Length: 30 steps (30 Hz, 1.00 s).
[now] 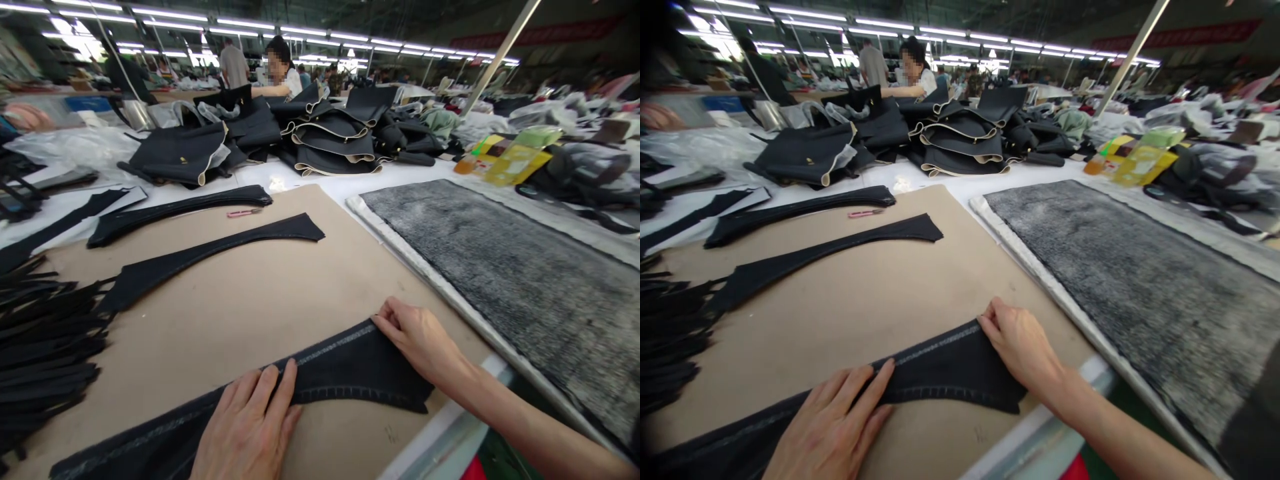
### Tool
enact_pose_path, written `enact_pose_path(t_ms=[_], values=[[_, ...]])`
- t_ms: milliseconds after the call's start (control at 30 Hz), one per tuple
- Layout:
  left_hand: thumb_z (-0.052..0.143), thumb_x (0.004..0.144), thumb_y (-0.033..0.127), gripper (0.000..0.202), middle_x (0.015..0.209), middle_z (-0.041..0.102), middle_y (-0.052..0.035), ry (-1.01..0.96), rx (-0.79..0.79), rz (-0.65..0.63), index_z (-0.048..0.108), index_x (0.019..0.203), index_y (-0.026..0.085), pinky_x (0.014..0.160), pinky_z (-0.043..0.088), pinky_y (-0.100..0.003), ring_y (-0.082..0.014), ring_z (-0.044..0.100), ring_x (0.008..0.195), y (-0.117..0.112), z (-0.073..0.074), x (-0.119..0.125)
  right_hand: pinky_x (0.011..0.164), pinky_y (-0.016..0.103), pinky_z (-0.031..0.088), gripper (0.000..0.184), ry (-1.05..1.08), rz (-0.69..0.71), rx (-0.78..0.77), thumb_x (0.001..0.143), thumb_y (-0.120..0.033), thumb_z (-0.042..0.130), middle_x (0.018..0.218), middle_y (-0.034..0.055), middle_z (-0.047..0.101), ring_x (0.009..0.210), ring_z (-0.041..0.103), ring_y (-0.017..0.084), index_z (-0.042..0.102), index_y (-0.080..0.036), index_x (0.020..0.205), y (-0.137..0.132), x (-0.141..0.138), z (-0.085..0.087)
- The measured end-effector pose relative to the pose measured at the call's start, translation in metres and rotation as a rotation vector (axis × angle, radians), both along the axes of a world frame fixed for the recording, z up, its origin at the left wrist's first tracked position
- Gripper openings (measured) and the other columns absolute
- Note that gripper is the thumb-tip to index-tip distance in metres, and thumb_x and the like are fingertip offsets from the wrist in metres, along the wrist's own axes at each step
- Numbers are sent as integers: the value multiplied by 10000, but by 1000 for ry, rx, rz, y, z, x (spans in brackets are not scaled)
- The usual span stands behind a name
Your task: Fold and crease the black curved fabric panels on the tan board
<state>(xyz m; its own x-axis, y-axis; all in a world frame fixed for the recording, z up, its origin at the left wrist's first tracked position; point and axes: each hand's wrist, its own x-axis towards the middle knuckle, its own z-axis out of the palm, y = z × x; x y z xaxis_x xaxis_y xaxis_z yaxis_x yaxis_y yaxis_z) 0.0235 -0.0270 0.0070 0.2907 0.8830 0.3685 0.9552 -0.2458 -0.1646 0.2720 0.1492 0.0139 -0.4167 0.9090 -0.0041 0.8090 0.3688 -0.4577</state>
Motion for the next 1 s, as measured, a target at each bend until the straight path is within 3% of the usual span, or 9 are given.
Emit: enact_pose_path(t_ms=[200, 367, 467, 567, 700, 867, 1000], values=[[488, 942, 285, 365, 1056, 653, -63, 62, 48, -7, 558, 1281, 167, 764, 435, -326, -222, 569, 933, 0, -1, -2, 563, 266, 298, 209, 115, -47, 0, 838, -385, 504, 659, -22, 546, 562, 505, 169, 387, -218, 886, 4, 4, 3], [488, 934, 283, 365, 1063, 654, -54, 48, 60, 38, 558, 1287, 216, 721, 437, -320, -223, 566, 938, -2, -3, -1, 488, 249, 277, 182, 302, -58, -139, 919, -385, 398, 519, -74, 431, 466, 440, 147, 452, -215, 953, 6, 12, 6], [480, 938, 290, 364, 1060, 653, -57, 22, 48, 45, 555, 1292, 247, 726, 445, -301, -217, 564, 950, -2, -4, -2, 506, 252, 339, 222, 326, -50, -68, 948, -385, 386, 567, -43, 471, 516, 484, 153, 515, -204, 952, -2, 12, 12], [488, 941, 285, 357, 1074, 649, -60, -19, 19, 64, 556, 1288, 232, 763, 449, -310, -221, 556, 970, -1, -1, 3, 689, 277, 450, 265, 296, 161, 65, 987, -295, 344, 861, 53, 606, 768, 587, 178, 588, -197, 1022, -20, 0, 23], [529, 939, 315, 357, 1122, 636, -38, -142, -93, 177, 544, 1277, 201, 834, 454, -362, -233, 545, 1012, -5, 13, 19, 836, 308, 481, 364, 216, 574, 184, 979, -150, 311, 1069, 79, 586, 962, 571, 191, 565, -231, 1228, -44, -25, 26], [565, 926, 377, 443, 1180, 599, -27, -294, -245, 241, 473, 1310, 176, 890, 455, -360, -216, 522, 1062, -6, 26, 25, 886, 383, 496, 525, 142, 820, 471, 824, -69, 362, 1178, 102, 576, 1039, 569, 244, 529, -204, 1303, -47, -50, -12], [556, 931, 356, 326, 1086, 605, -32, -385, -276, 231, 529, 1176, 141, 847, 463, -334, -201, 540, 982, -11, 33, 16, 845, 419, 501, 623, 112, 930, 596, 719, -96, 413, 1247, 114, 555, 1076, 558, 295, 501, -192, 1328, -37, -55, -45]])
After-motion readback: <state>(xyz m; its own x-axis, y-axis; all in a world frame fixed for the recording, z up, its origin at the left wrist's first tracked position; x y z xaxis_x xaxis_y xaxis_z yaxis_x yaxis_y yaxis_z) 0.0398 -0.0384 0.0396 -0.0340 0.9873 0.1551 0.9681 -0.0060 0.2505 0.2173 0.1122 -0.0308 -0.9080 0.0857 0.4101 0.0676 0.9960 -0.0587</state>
